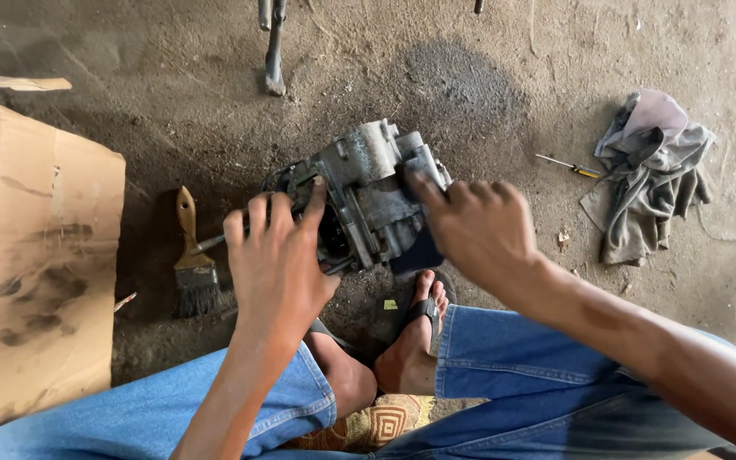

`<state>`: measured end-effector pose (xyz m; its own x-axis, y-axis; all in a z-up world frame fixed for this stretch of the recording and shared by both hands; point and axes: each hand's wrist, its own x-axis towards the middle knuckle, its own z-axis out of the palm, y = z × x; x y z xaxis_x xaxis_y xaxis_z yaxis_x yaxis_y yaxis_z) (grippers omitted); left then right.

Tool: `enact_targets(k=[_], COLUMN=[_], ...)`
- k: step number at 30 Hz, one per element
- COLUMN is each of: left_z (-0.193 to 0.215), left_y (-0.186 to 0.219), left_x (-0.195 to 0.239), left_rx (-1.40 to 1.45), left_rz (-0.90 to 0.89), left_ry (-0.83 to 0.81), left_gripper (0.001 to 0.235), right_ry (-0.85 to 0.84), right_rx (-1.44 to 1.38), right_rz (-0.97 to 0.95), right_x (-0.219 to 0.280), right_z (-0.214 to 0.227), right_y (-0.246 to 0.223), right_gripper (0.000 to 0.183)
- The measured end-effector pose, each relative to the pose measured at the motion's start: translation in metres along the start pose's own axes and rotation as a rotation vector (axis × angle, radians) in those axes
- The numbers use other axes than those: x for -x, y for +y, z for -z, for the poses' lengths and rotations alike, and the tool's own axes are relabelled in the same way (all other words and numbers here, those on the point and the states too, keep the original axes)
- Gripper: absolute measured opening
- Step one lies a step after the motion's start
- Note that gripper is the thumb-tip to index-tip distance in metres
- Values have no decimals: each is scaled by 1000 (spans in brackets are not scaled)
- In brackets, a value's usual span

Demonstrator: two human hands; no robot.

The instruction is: The person sits on the floor and cleans a disassembled engine block using a black cloth. They wipe various surfaces of the metal part, rotate it to access different sides, and continue scrubbing until the end of the clip.

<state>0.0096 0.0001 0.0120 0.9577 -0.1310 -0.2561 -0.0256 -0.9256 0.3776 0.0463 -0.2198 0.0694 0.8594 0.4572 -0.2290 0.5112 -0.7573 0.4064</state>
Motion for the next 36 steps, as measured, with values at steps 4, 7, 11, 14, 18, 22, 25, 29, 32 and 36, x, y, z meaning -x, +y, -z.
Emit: enact_targets(k=[4,7,11,14,18,22,25,29,32,36], left_z=[2,0,-5,-5,-9,-11,-12,3,0,5], left_y=[2,2,1,2,-1,-2,-1,5,6,8], left_x=[-1,1,0,0,-2,-2,-1,2,1,1], left_rx=[-1,-25,-28,-39,-27,-26,9,-51,-84,-90], left_rz=[5,11,-7,4,14,-24,10,8,16,31], left_ry=[13,-5,29,1,4,41,41,21,4,-24], left_gripper=[106,107,108,110,114,113,116,108,101,99], right_ry=[118,217,428,526,518,466,333,6,18,29], right_rx=[-92,-420,-479,-328,-100,-226,-661,-1454,-2157,-2865], right_rz=[-163,-82,156,156,30,-49,-174,-611,-926,-1249], right_x=[17,29,21,3,-8,-5,-4,-8,-15,-14], right_z=[-14,-24,-35,-34,-53,-35,-9,4,0,-6], right_y=[34,23,-6,-21,-33,-58,-65,-65,-70,-78], right_gripper=[36,28,34,34,31,35,47,46,41,15])
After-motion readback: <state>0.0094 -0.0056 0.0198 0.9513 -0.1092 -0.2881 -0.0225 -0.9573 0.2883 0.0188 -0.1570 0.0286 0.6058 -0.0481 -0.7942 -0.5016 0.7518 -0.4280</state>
